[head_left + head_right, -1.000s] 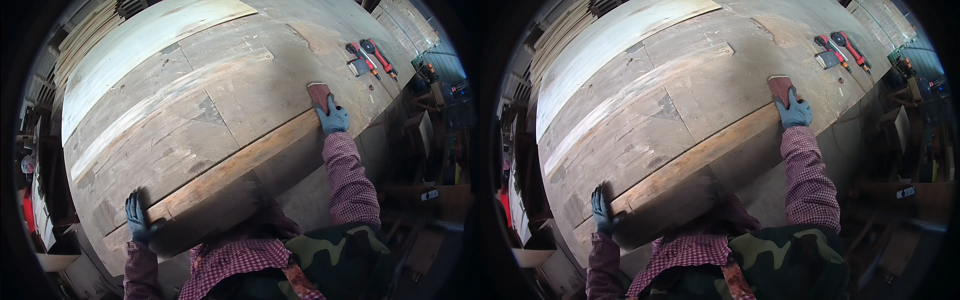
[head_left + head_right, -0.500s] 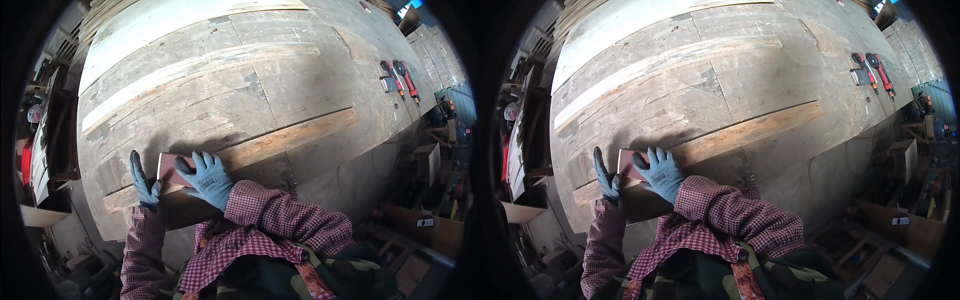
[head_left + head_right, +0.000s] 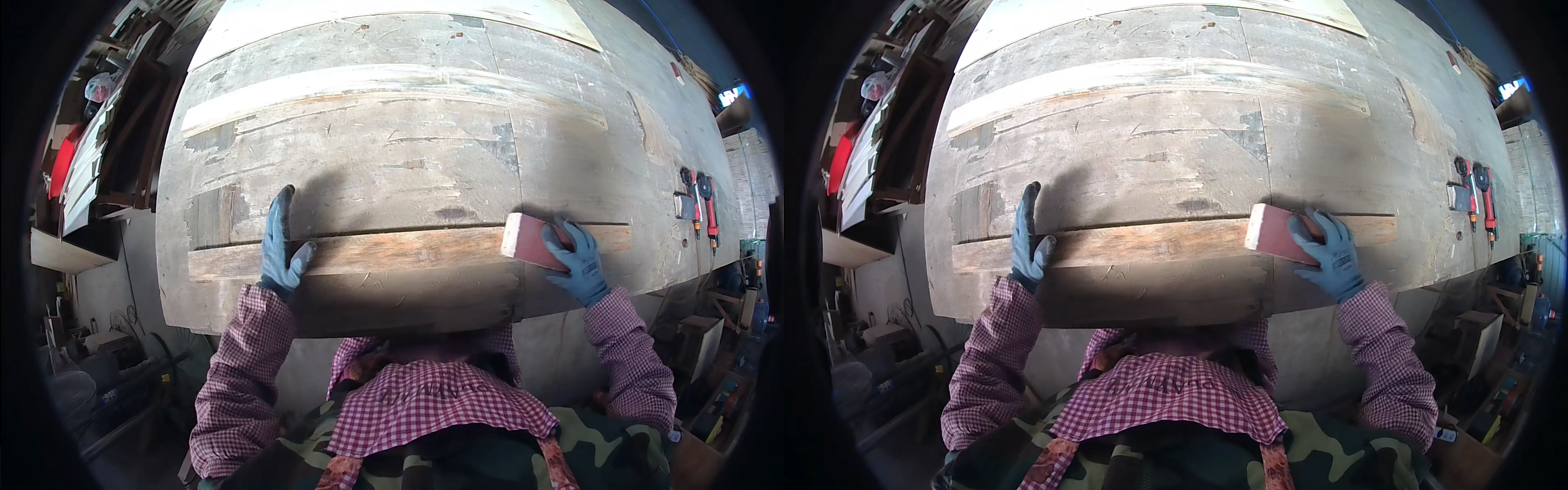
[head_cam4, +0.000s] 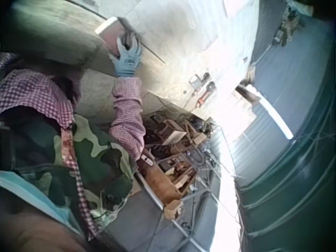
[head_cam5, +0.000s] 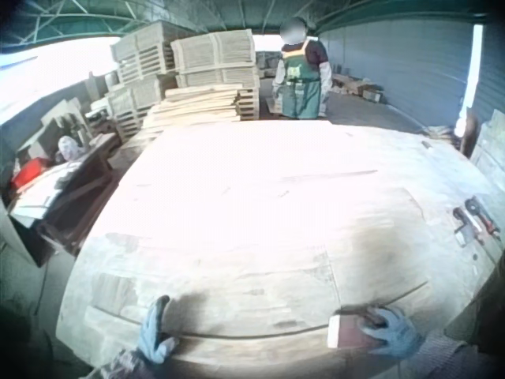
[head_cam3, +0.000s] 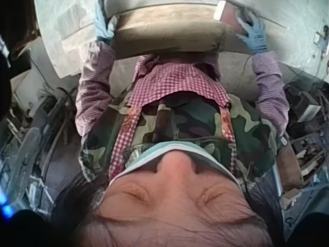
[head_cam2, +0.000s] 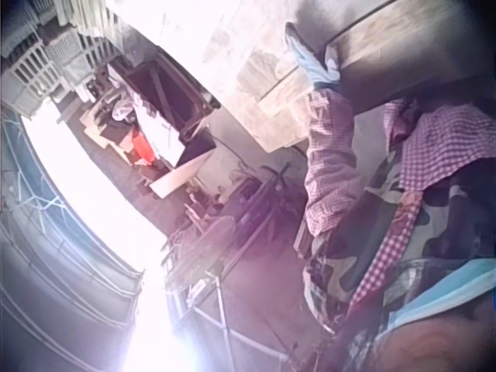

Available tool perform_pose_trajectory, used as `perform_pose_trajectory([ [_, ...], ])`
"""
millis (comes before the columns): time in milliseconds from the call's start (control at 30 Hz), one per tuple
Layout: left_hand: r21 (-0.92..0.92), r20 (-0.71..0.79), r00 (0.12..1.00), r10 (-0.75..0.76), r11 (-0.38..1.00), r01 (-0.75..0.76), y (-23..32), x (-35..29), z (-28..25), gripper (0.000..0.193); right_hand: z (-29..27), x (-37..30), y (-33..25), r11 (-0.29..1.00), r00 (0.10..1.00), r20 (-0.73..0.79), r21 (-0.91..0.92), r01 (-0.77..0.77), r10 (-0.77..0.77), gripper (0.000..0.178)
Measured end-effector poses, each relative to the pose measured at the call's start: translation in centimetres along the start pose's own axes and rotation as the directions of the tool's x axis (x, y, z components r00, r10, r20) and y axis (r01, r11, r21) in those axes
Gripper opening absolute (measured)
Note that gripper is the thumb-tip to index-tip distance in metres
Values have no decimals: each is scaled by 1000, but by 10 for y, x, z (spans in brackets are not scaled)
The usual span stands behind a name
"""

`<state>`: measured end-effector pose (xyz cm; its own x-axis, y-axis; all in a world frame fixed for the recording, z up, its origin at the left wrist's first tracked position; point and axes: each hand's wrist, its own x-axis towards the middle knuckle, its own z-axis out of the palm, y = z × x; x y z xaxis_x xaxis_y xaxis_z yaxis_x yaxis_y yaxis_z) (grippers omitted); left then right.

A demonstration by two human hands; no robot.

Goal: The person sands a long wooden plank on a workbench using a sanding block. They repeatedly rub the block along the plank's length and edges, occasionally repositioning the plank. A coworker is visible in the background handling other planks.

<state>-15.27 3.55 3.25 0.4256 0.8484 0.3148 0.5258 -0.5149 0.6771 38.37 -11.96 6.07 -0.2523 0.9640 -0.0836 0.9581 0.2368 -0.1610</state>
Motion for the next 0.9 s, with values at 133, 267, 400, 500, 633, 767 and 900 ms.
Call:
perform_pose_trajectory([
  [133,-85,-60,998,-15,996,10,1,5,3,88,13,111,-145,953,958,-23,97,288,-287,65],
  [267,-271,-111,989,-96,961,63,-5,7,2,80,17,170,-218,905,910,-44,99,414,-411,65],
  [400,-168,-91,996,-19,986,4,-16,0,-4,77,6,127,-156,930,929,-63,27,366,-364,70],
  [500,-245,-117,992,-50,969,20,-6,4,-3,78,-10,41,-30,997,991,-110,5,73,-72,77],
  [633,-312,-121,991,-62,950,21,1,6,1,79,-7,-28,62,990,988,-93,92,-111,119,73],
  [767,-344,-141,985,-98,938,44,7,2,2,82,-12,48,-71,992,992,-55,49,118,-116,71],
  [900,-417,-137,980,-147,905,78,-2,0,-1,85,12,142,-206,926,926,-63,37,375,-372,73],
])
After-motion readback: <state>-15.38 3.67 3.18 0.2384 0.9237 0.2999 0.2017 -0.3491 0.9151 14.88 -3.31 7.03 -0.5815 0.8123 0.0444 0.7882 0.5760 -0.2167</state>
